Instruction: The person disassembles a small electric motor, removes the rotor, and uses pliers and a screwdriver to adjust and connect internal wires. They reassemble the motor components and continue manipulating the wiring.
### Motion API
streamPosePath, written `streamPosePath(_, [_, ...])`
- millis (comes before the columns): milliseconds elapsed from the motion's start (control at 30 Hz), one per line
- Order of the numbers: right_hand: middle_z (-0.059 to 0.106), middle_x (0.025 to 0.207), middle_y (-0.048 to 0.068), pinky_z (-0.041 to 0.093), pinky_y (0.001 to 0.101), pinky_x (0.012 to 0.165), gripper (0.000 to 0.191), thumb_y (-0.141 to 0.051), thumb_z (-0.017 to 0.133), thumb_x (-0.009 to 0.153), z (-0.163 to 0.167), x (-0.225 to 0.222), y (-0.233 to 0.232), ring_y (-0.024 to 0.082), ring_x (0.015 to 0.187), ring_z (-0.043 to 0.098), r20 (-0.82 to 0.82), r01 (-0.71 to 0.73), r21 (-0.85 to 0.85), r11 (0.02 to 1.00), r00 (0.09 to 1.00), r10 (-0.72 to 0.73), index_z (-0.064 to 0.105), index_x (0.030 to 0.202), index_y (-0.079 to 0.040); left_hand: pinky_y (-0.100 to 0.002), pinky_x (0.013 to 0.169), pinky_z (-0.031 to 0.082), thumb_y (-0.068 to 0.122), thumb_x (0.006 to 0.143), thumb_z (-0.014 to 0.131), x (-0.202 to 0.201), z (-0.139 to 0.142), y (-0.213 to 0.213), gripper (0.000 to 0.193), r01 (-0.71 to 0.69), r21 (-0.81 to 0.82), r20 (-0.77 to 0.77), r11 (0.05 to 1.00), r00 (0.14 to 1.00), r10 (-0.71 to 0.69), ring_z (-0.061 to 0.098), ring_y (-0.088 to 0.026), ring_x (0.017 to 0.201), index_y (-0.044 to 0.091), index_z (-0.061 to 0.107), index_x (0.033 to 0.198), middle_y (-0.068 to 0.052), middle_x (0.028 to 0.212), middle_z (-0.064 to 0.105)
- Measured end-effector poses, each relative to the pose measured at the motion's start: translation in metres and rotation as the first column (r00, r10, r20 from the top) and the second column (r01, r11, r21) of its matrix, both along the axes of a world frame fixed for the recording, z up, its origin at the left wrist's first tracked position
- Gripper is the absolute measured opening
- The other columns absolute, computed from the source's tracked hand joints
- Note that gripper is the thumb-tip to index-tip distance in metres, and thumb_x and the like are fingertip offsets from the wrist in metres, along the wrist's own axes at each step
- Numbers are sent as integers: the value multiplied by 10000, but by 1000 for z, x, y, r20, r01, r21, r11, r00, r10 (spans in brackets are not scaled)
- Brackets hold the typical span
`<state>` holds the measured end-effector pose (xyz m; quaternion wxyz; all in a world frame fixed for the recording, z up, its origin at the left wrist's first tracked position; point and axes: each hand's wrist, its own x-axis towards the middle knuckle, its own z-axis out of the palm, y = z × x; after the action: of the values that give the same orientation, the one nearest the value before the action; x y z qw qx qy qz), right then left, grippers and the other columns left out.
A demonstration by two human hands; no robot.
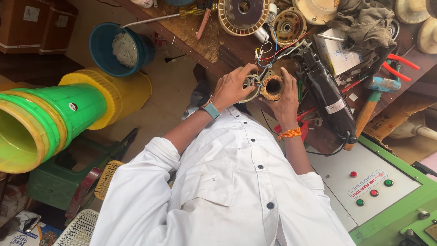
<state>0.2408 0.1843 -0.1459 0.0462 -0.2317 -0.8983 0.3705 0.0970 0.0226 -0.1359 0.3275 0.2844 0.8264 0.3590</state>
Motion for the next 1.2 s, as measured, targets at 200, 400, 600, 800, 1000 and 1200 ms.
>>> streamPosePath(200, [548, 1280, 130, 552, 438, 970, 857, -170, 974, 653, 11, -6, 2, 333, 1157, 627, 23, -34, 81, 996, 999, 33, 532, 1381, -75, -499, 714, 547, 203, 815, 804, -3, 6, 6, 488, 73, -84, -146, 994, 986, -85, 700, -348, 931, 204, 577, 1246, -102, 1071, 634])
streamPosePath(400, [529, 1211, 130, 584, 441, 865, 831, -242, 975, 659, 28, -10, -2, 316, 1076, 648, 140, -23, 39, 999, 990, 17, 536, 1339, -51, -414, 787, 510, 197, 924, 786, 1, 8, -5, 459, 121, -138, -481, 983, 860, -173, 583, -266, 1083, 174, 567, 1326, -83, 1186, 533])
streamPosePath(600, [541, 1215, 117, 587, 442, 863, 804, -273, 973, 661, 46, -19, 8, 305, 1085, 653, 210, -57, 41, 998, 977, 47, 552, 1310, -52, -502, 975, 449, 431, 724, 847, -1, 16, -9, 923, 233, -28, -606, 972, 770, -201, 446, -339, 1336, 242, 401, 1509, -153, 1472, 435])
streamPosePath(800, [578, 1224, 131, 558, 434, 959, 770, -283, 973, 662, 56, -31, 26, 318, 1129, 642, 191, -248, 11, 969, 951, 242, 580, 1276, -34, -512, 908, 418, 516, 678, 870, 15, 17, 5, 1161, 263, -244, -397, 933, 851, -344, 435, -381, 1301, 220, 233, 1603, -83, 1568, 345])
streamPosePath(1000, [676, 1163, 136, 531, 401, 954, 711, -310, 897, 668, 67, -50, 44, 271, 1083, 677, 356, -297, -201, 933, 865, 352, 614, 1250, -15, -452, 925, 435, 193, 953, 672, 22, -12, 4, 729, 135, -323, -660, 937, 677, -325, 474, -316, 1261, 166, 333, 1599, 23, 1635, 335])
streamPosePath(1200, [679, 1130, 169, 523, 398, 924, 691, -308, 893, 685, 71, -58, 44, 288, 1058, 670, 304, -357, -204, 912, 862, 405, 614, 1231, 11, -455, 943, 423, 183, 922, 631, 27, -26, -4, 706, 158, -257, -611, 953, 738, -287, 457, -320, 1265, 150, 387, 1584, 29, 1625, 333])
